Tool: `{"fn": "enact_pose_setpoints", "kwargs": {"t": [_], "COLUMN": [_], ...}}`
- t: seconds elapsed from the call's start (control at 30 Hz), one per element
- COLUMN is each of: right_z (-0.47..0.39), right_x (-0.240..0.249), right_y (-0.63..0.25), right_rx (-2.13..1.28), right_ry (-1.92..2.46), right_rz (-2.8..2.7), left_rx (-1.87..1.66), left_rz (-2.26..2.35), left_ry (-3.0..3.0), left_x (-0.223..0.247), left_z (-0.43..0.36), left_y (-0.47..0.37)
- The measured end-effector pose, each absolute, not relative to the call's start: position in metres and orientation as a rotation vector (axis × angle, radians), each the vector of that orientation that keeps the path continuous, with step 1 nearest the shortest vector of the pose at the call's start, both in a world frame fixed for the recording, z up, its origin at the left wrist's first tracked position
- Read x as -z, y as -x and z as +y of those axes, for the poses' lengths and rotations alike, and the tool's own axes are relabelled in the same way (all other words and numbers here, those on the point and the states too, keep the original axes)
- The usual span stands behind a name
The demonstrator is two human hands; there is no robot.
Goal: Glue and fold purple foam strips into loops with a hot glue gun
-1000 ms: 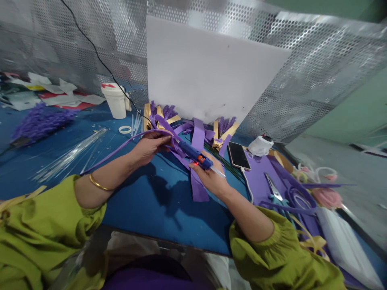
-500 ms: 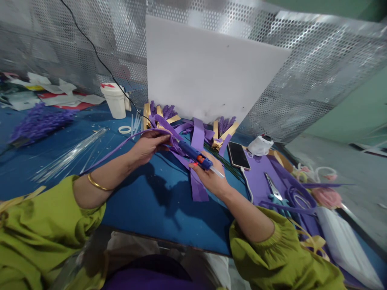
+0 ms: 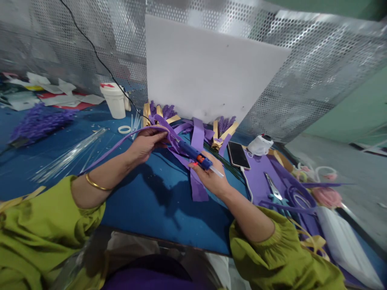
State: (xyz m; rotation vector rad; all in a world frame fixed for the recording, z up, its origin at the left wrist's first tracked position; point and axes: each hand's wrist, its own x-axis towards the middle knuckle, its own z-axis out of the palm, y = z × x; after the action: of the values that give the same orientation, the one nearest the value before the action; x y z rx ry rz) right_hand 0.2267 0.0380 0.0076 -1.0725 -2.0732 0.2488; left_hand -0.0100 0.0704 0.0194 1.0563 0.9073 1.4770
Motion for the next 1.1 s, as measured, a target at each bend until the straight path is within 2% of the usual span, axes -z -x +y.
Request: {"fn": "enact_pose_setpoints", "kwargs": {"t": [1.1], "right_z": [0.038], "right_x": [-0.009], "right_y": [-0.227], "right_rx": [-0.281], "right_ry": [1.053], "right_rz": [-2.059], "left_rx": [-1.630], "left_rz": [0.901], "left_ry": [-1.125], "left_x": [-0.030], "left_z": [0.078], "left_y": [0.025]}}
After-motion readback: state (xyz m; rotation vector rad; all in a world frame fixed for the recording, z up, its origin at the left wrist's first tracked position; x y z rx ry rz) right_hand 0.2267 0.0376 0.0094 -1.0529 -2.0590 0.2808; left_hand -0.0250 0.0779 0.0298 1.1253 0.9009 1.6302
